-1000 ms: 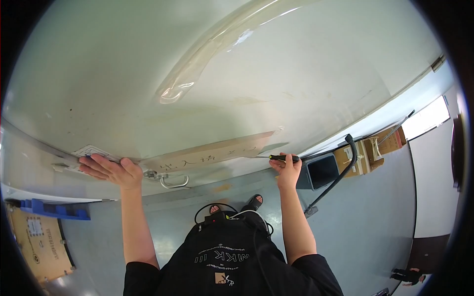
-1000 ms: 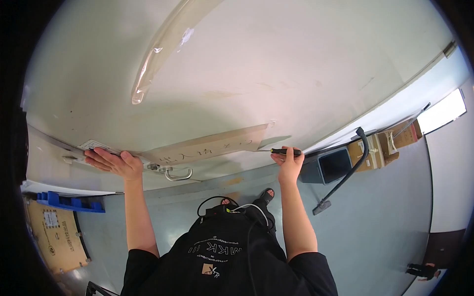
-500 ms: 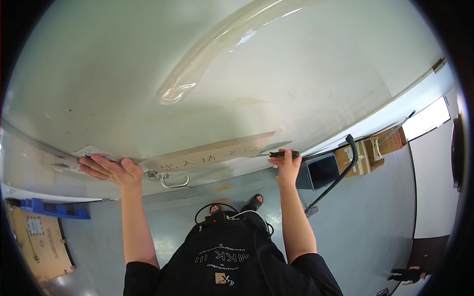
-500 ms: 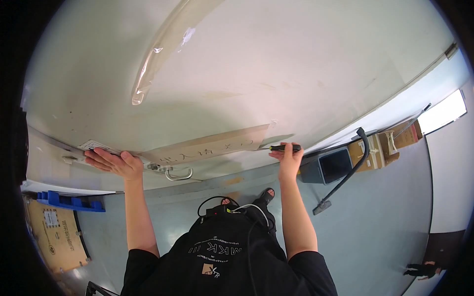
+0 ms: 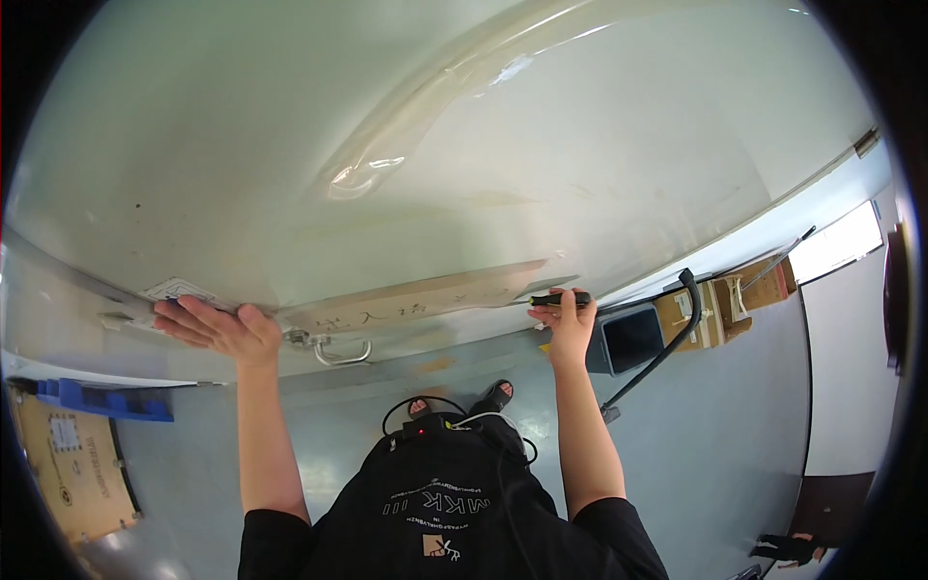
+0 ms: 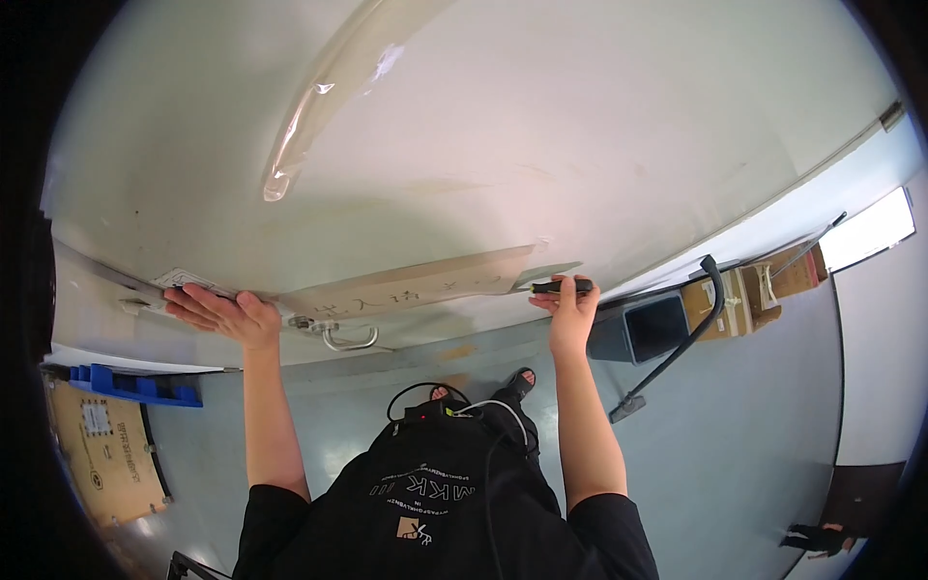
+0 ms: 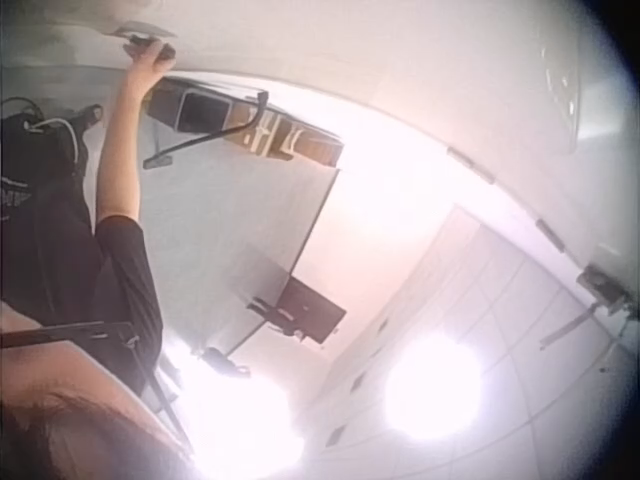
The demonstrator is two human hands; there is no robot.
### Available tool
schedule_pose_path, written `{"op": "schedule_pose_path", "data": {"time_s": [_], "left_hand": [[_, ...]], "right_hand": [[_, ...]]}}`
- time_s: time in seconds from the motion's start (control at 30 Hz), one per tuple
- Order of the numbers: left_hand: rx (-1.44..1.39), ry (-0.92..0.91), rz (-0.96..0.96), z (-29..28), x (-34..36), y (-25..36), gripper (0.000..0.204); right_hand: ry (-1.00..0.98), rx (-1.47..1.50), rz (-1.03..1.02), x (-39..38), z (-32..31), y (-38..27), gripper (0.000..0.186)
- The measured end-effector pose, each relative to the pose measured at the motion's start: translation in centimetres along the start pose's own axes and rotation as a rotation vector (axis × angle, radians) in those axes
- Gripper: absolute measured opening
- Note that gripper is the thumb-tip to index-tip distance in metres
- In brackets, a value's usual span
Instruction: Scraping and cleaning residues from a large white metal door or panel surface using a hand scraper.
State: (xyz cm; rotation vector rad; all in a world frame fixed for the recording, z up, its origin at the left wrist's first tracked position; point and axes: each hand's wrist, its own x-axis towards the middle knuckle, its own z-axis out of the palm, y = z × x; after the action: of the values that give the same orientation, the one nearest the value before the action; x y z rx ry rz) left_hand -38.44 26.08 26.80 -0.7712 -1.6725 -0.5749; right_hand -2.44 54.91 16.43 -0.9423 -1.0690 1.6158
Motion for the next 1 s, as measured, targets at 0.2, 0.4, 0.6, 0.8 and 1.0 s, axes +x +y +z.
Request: {"op": "schedule_pose_path", "data": {"time_s": [0.2,0.4,0.6,0.8,1.0], "left_hand": [[-0.014,0.001,0.005,0.1,0.3,0.2,0.075],[-0.005,0.013,0.015,0.0,0.3,0.0,0.075],[-0.01,0.016,0.016,0.1,0.4,0.3,0.074],[-0.007,0.018,0.016,0.1,0.4,0.3,0.073],[-0.001,0.019,0.022,0.0,0.5,0.1,0.073]], "right_hand": [[0.043,0.011,-0.041,-0.8,0.4,1.0,0.028],[0.059,-0.025,-0.054,0.0,0.0,-0.7,0.027],[0.002,-0.013,-0.025,-0.6,0.3,0.6,0.027],[0.087,0.005,-0.024,-0.1,0.3,-0.3,0.026],[-0.013,-0.017,0.002,-0.3,0.7,-0.9,0.024]]}}
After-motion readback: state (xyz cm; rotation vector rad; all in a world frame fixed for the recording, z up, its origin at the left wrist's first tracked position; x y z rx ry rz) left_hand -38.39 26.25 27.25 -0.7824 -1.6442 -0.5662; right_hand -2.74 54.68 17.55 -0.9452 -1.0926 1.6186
